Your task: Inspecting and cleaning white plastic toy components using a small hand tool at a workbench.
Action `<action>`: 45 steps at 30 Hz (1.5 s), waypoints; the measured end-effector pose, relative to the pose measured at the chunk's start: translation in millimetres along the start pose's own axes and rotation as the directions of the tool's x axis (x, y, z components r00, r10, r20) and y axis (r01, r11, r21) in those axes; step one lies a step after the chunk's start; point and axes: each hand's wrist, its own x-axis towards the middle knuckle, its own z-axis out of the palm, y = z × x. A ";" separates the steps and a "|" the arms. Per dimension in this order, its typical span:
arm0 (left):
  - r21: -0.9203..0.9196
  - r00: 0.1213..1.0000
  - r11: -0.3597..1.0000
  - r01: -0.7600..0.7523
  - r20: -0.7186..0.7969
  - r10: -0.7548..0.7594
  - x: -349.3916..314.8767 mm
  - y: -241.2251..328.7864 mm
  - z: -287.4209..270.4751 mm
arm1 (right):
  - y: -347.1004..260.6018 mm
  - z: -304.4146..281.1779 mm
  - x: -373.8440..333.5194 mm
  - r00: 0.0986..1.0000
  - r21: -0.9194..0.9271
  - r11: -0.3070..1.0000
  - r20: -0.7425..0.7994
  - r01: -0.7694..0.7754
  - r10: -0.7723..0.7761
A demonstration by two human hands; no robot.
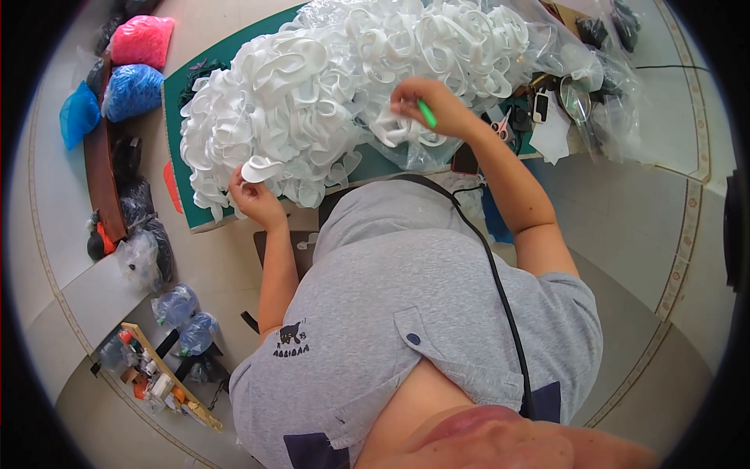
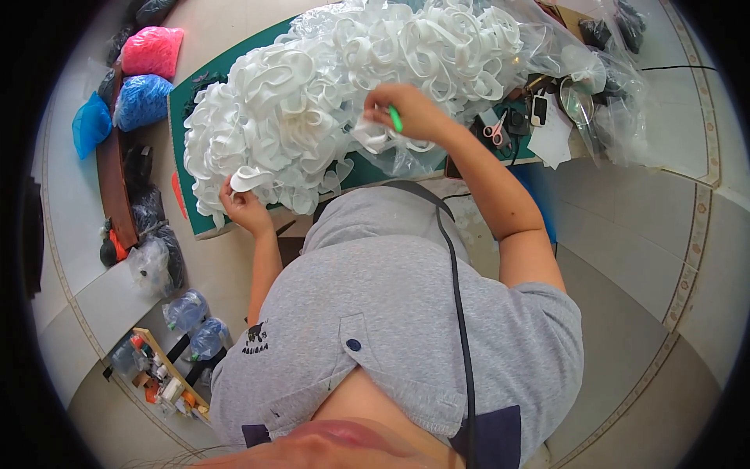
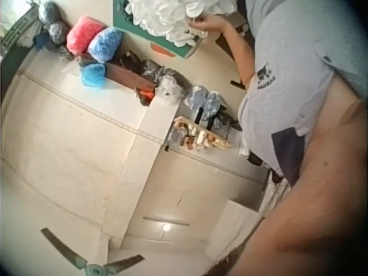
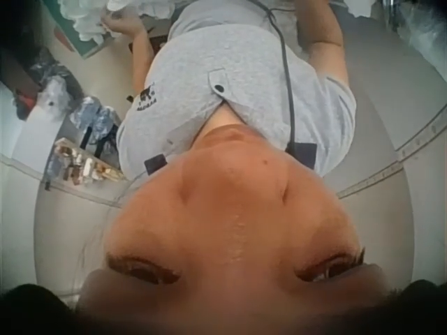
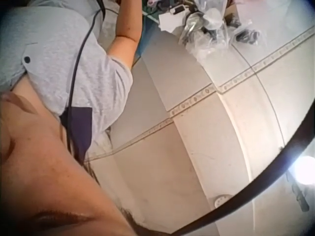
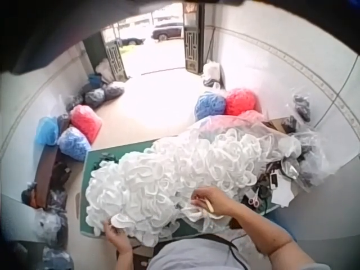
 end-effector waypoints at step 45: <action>-0.553 0.602 0.389 0.736 0.798 -0.004 -51.8 155.2 58.7 | -89.5 41.3 -41.6 0.875 0.026 0.971 -0.440 0.238 -0.203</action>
